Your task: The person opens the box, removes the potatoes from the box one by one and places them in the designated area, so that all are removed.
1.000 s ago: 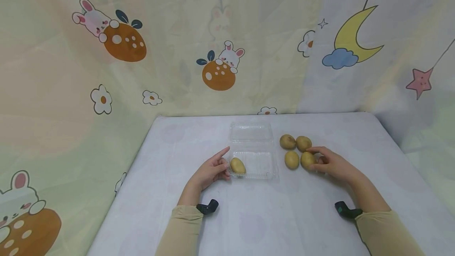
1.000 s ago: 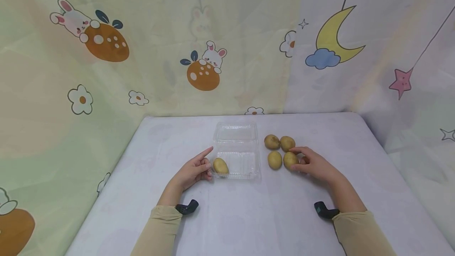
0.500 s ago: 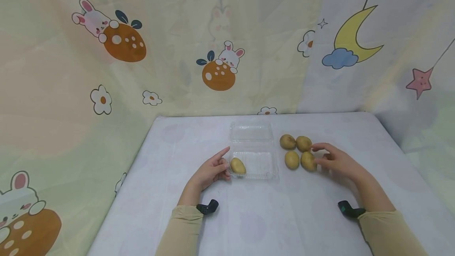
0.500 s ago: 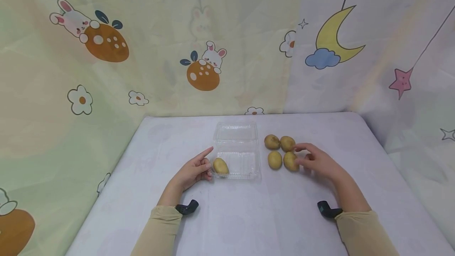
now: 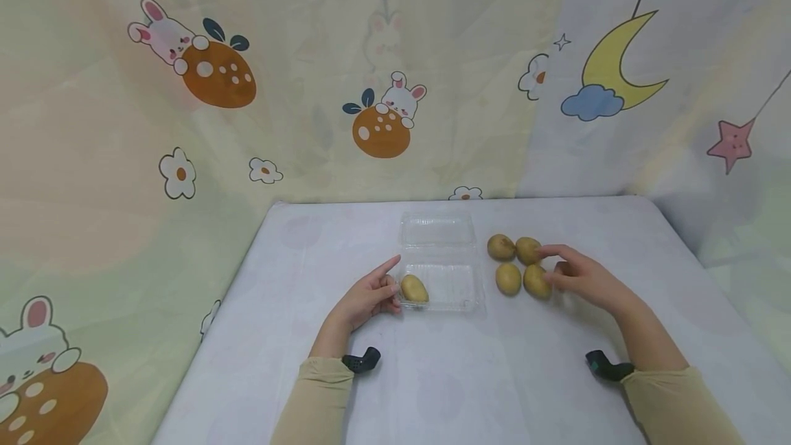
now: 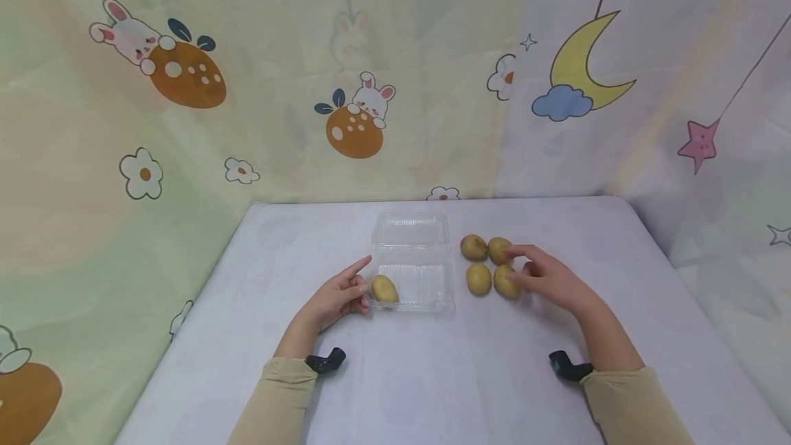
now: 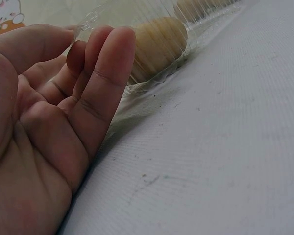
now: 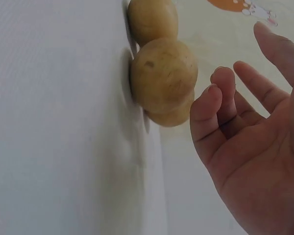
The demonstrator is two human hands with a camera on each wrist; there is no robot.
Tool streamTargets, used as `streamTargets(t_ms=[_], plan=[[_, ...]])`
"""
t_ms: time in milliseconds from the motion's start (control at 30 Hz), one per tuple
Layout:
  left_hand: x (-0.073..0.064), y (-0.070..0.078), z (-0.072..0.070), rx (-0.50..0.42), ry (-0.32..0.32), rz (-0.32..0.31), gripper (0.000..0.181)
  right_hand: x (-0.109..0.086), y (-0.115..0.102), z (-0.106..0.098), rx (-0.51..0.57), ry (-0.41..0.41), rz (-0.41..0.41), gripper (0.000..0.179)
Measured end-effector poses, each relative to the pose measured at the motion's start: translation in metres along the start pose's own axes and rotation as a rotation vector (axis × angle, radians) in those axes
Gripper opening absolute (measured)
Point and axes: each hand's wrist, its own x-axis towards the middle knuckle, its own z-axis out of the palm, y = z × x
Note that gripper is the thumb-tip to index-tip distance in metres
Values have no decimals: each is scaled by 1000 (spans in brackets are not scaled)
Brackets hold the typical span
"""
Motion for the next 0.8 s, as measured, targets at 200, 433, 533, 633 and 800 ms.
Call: streamTargets(t_ms=[200,433,533,633,800], plan=[[-1,-1,1,-1,5,3,68,3,-9,5,40,-4,-95,50],[-1,0,1,-6,7,-4,67,14,-25,14,-27,-31,-146,48],[-1,1,1,-5,12,-10,67,21,-35,17,-21,-52,-171,48],[-1,1,1,-4,14,-12,67,31,-43,22,-8,-77,-208,48],[-2,1,2,-10,12,-8,68,51,-58,32,-48,-131,-249,44]])
